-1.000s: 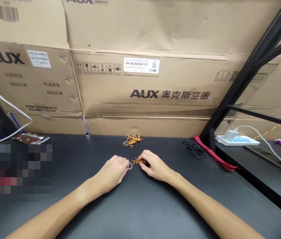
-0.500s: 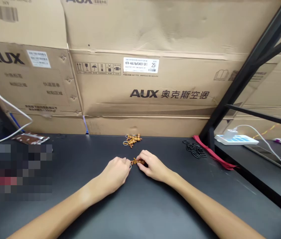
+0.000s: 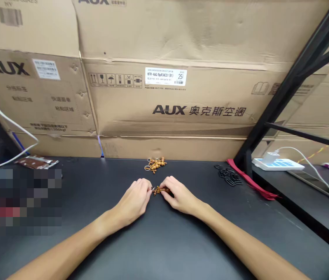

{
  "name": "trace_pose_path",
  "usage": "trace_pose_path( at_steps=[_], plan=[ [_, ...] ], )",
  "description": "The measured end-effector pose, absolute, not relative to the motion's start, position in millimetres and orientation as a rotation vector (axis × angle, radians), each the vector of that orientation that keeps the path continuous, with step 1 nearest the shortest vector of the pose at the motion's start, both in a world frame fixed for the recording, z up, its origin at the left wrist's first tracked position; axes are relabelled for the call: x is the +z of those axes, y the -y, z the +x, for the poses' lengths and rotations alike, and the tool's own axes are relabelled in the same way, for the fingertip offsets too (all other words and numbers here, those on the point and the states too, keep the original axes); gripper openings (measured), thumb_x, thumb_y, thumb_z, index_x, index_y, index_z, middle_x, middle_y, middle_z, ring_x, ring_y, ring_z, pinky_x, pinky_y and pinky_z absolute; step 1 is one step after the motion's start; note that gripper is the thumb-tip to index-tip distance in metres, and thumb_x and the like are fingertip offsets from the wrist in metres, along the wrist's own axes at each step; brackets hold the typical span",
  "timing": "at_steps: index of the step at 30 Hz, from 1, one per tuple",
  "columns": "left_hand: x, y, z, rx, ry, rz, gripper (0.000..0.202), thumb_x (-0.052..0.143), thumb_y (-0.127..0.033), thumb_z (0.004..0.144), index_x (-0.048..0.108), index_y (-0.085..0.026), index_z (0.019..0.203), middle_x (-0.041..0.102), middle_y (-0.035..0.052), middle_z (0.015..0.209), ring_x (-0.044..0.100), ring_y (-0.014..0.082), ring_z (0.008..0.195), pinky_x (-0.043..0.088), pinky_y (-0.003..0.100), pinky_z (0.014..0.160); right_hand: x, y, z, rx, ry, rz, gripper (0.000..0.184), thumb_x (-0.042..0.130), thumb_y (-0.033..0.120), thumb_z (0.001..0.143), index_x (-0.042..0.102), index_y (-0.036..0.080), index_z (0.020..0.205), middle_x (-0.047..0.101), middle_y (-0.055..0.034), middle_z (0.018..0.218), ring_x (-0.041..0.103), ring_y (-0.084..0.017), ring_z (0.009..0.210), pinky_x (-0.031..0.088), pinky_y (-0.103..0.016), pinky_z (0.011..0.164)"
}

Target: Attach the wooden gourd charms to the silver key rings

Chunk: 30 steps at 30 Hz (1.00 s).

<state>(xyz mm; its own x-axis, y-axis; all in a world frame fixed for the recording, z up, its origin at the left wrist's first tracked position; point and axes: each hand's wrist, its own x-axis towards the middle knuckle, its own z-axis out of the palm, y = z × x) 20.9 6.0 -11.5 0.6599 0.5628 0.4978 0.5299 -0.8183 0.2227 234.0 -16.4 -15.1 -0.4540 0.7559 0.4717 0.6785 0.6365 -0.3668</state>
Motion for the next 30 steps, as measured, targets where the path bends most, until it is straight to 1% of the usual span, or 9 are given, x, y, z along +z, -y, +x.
trace_pose_path(
  at_steps=[7,16,21,30],
  plan=[
    [-12.3,-4.9,22.4,0.830,-0.876,2.776,0.015,0.033,-0.016,0.095,0.042,-0.020,0.084,0.054,0.0043,0.086,0.047,0.0183,0.071,0.040,0.034,0.069,-10.8,21.6,230.9,0.232,2.236,-1.038,0.010,0.045,0.016,0.091,0.054,0.020,0.091,0.056,-0.0050,0.087,0.050,-0.018,0.080,0.045,-0.032,0.075],
    [-10.1,-2.0,22.0,0.795,-0.859,2.732,0.013,0.037,-0.017,0.094,0.044,-0.020,0.084,0.055,0.0027,0.086,0.048,0.0171,0.071,0.040,0.032,0.071,-11.4,23.3,230.0,0.352,2.157,-1.066,0.011,0.048,0.019,0.091,0.058,0.019,0.093,0.058,-0.0033,0.080,0.053,-0.014,0.072,0.044,-0.026,0.067],
    [-9.9,-0.9,22.7,0.799,-0.875,2.722,0.013,0.038,-0.019,0.094,0.046,-0.019,0.083,0.055,0.0028,0.085,0.048,0.0168,0.070,0.040,0.032,0.071,-11.4,24.0,227.5,0.397,2.106,-1.068,0.008,0.049,0.021,0.090,0.057,0.019,0.089,0.060,-0.0027,0.081,0.053,-0.013,0.067,0.044,-0.026,0.065],
    [-7.0,0.6,23.0,0.745,-0.874,2.760,0.016,0.036,-0.020,0.095,0.046,-0.019,0.083,0.055,0.0025,0.084,0.047,0.0166,0.070,0.040,0.033,0.071,-9.4,25.7,224.8,0.435,2.075,-1.088,0.013,0.047,0.025,0.091,0.056,0.019,0.083,0.061,-0.0021,0.078,0.052,-0.012,0.063,0.043,-0.024,0.061]
  ],
)
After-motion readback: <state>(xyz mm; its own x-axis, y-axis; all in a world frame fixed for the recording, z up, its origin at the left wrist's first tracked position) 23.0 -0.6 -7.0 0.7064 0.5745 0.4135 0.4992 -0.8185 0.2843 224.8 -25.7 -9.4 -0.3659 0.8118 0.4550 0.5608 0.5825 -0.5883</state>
